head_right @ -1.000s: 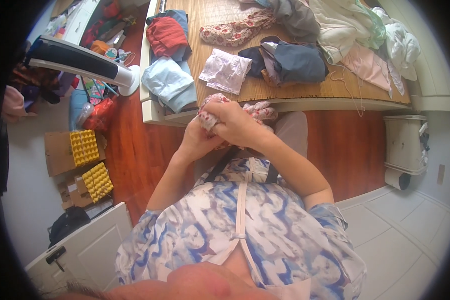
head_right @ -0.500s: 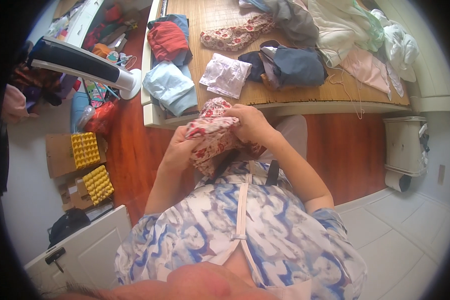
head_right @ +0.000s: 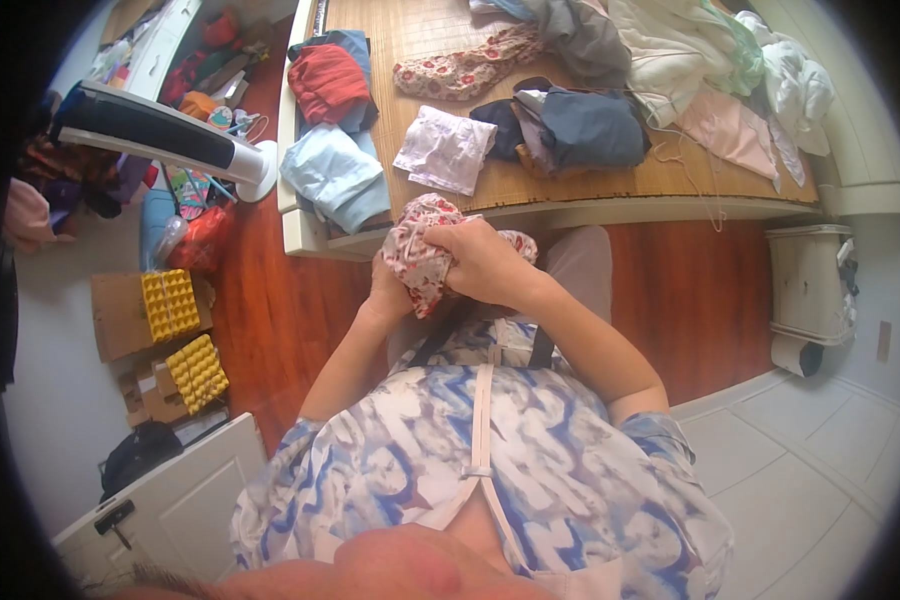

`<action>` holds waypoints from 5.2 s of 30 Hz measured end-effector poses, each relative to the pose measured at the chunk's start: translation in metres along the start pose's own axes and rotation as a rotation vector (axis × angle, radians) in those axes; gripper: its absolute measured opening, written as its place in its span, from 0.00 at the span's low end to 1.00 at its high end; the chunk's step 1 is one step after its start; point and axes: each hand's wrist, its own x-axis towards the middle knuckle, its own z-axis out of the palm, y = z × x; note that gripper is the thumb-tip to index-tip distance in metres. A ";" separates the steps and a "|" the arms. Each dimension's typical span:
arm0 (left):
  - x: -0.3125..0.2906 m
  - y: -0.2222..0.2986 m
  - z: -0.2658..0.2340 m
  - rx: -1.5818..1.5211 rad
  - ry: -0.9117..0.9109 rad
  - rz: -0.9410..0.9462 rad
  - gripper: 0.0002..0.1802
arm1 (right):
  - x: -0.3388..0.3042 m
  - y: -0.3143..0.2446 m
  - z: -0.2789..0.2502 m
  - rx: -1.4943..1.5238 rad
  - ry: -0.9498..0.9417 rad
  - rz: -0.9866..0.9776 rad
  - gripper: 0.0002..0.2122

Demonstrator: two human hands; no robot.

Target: The person folds a pair of grey shorts, a purple undergarment, and a floral patterned dress by hand while seated next to a bed.

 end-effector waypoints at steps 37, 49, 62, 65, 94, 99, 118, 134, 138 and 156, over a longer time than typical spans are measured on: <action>-0.001 0.063 0.002 -0.275 -0.111 0.035 0.20 | -0.009 0.036 -0.036 0.376 0.091 0.312 0.12; -0.013 0.075 0.012 -0.408 -0.435 -0.114 0.33 | -0.004 0.041 -0.030 1.400 0.169 0.503 0.16; 0.001 0.072 -0.009 -0.733 -0.340 -0.159 0.24 | -0.009 0.037 -0.031 0.914 -0.090 0.416 0.24; -0.001 0.074 -0.003 -0.848 -0.294 -0.174 0.24 | -0.011 0.057 -0.027 0.782 -0.146 0.475 0.18; -0.012 0.070 0.024 -0.884 -0.424 -0.124 0.23 | -0.009 0.038 -0.018 0.659 -0.089 0.314 0.13; -0.013 0.066 0.022 -0.915 -0.449 -0.254 0.24 | -0.012 0.040 -0.017 1.295 0.095 0.452 0.14; -0.018 0.076 0.032 -0.944 -0.478 0.007 0.31 | -0.015 0.044 -0.014 1.046 0.086 0.427 0.19; -0.025 0.085 0.045 -0.511 -0.349 -0.169 0.25 | -0.027 -0.005 -0.051 0.401 -0.142 0.363 0.09; -0.028 0.083 0.022 -0.285 -0.234 -0.180 0.18 | -0.030 -0.012 -0.095 0.626 0.186 0.163 0.11; 0.003 0.086 -0.069 0.624 -0.238 0.120 0.12 | -0.025 -0.020 -0.233 -0.179 1.357 -0.168 0.16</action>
